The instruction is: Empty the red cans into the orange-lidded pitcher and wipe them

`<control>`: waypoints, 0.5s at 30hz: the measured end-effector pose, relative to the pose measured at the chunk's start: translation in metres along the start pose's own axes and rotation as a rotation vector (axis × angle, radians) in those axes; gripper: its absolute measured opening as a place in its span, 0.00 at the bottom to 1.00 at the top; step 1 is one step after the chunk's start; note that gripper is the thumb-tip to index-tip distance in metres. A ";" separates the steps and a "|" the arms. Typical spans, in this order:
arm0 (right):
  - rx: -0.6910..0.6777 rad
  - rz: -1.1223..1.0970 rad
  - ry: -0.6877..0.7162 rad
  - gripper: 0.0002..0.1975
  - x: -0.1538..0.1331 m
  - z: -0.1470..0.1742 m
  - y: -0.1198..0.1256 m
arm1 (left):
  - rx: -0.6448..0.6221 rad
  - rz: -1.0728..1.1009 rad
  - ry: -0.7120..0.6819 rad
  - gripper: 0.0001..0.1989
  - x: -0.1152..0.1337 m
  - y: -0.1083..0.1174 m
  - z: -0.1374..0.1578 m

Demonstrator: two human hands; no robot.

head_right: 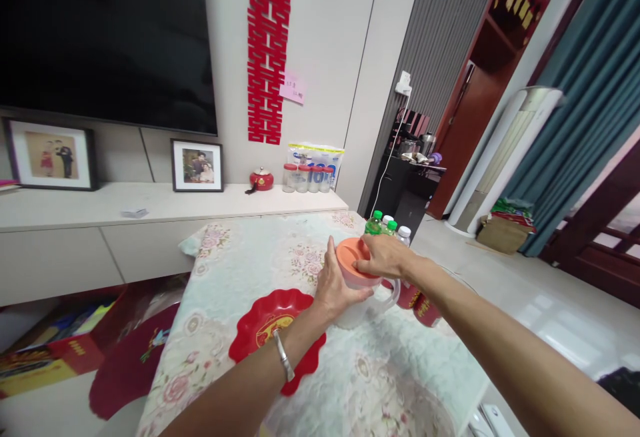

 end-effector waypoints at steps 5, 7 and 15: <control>-0.027 -0.004 -0.085 0.17 -0.001 -0.001 -0.001 | 0.069 -0.020 -0.016 0.73 -0.005 -0.012 0.000; -0.014 0.016 -0.106 0.16 -0.004 -0.001 0.000 | 0.085 -0.037 -0.011 0.72 -0.004 -0.015 0.002; -0.013 0.119 -0.214 0.15 -0.014 -0.006 -0.007 | 0.073 -0.079 0.006 0.72 0.008 -0.019 0.009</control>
Point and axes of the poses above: each hand's wrist, its own z-axis away from the middle knuckle, its own y-axis out of the back of the hand, x = y × z, the point moved 3 cm from there along -z, towards the middle knuckle, and after that the axes turned 8 degrees about -z, right-handed, at the moved point
